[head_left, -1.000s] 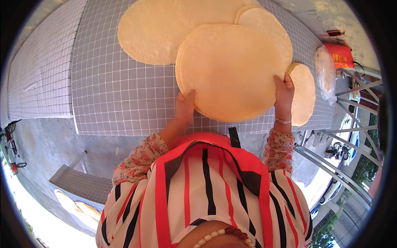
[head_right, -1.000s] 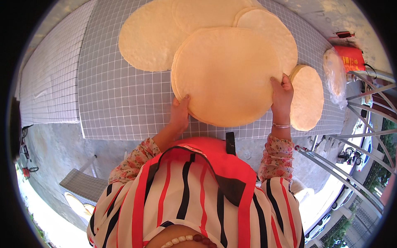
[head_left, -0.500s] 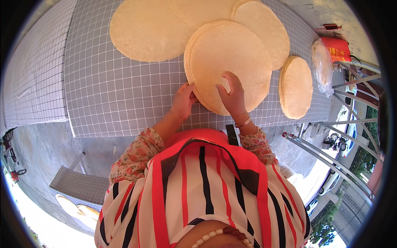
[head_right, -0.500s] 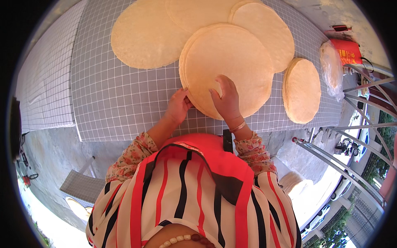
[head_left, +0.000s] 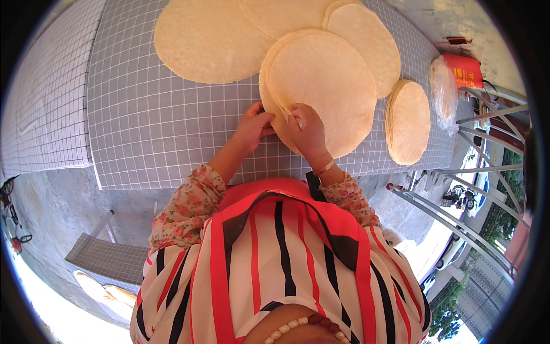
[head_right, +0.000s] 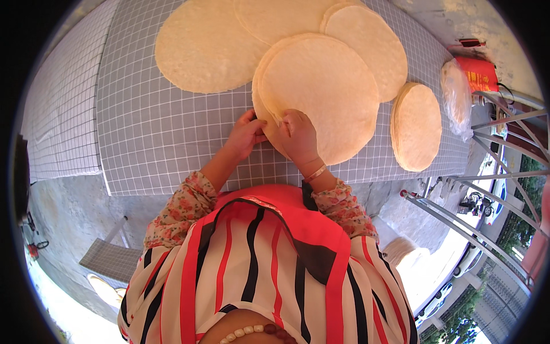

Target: The person separates and stacks thin circular pieces of dough on a tiled table, moving them from one pile to another.

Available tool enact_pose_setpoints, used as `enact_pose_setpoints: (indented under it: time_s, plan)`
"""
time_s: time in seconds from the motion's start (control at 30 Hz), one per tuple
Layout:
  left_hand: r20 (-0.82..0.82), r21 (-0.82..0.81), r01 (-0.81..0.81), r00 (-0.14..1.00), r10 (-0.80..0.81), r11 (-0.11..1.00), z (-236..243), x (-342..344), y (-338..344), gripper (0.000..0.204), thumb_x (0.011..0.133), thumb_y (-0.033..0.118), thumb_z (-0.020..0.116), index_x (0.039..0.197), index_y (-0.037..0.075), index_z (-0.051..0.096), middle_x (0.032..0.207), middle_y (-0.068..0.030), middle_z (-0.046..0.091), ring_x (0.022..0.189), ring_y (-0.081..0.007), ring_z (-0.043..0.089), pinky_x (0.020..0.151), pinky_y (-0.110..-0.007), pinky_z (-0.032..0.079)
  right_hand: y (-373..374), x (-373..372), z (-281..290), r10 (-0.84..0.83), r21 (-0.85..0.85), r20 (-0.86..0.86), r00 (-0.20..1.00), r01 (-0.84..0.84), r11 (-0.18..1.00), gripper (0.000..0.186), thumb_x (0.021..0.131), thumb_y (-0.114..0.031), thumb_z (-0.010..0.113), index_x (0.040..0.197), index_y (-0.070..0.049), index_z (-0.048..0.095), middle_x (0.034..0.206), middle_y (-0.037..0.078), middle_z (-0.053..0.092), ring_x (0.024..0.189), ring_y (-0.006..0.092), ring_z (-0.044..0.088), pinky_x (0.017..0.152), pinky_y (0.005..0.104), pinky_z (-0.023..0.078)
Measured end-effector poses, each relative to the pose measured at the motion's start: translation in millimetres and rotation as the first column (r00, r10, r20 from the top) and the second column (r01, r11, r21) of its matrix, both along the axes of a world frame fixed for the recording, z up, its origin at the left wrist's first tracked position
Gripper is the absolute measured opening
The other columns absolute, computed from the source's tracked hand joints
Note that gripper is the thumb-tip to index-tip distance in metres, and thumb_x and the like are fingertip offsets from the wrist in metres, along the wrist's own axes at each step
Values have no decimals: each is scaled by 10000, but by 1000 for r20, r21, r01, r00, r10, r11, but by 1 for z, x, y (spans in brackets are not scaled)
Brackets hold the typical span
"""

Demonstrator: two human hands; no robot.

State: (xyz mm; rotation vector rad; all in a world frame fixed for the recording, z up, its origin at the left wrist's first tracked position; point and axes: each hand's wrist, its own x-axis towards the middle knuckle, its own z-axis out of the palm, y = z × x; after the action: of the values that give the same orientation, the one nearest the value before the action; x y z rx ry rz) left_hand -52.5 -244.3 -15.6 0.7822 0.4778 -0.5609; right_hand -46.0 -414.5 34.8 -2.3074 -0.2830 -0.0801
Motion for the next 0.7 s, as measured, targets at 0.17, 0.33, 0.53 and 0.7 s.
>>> enact_pose_setpoints:
  time_s: [0.17, 0.33, 0.53, 0.7]
  plan:
    - [-6, 69, 34, 999, -34, 997, 2, 1, 4, 410, 917, 133, 598, 1314, 77, 510, 1140, -74, 653, 980, -193, 674, 851, -352, 574, 6, 0, 12, -102, 102, -104, 989, 113, 988, 148, 849, -95, 634, 965, -4, 636, 968, 178, 672, 880, 354, 644, 788, 424, 537]
    - [13, 53, 51, 999, -52, 997, -1, 3, 3, 399, 929, 124, 595, 1313, 61, 505, 1153, -89, 647, 982, -203, 678, 834, -348, 590, 14, -14, 6, 131, -280, 200, 971, -72, 957, 204, 860, -107, 622, 1023, 15, 613, 1057, 205, 651, 980, 388, 623, 857, 452, 527]
    - [13, 50, 62, 998, -62, 997, -1, 4, 4, 447, 944, 165, 624, 1341, 29, 471, 1177, -105, 636, 1004, -222, 676, 848, -371, 595, -2, -21, 0, 76, -227, 174, 982, -35, 973, 244, 864, -54, 618, 1095, 26, 613, 1102, 217, 646, 975, 374, 641, 821, 410, 547]
    - [23, 53, 76, 997, -77, 996, 8, 4, 10, 456, 948, 175, 624, 1352, 35, 464, 1202, -118, 627, 1034, -230, 669, 857, -378, 591, -8, -12, 43, -244, 97, 88, 966, 235, 967, 101, 875, -9, 595, 966, 18, 628, 1021, 177, 666, 891, 343, 645, 764, 385, 535]
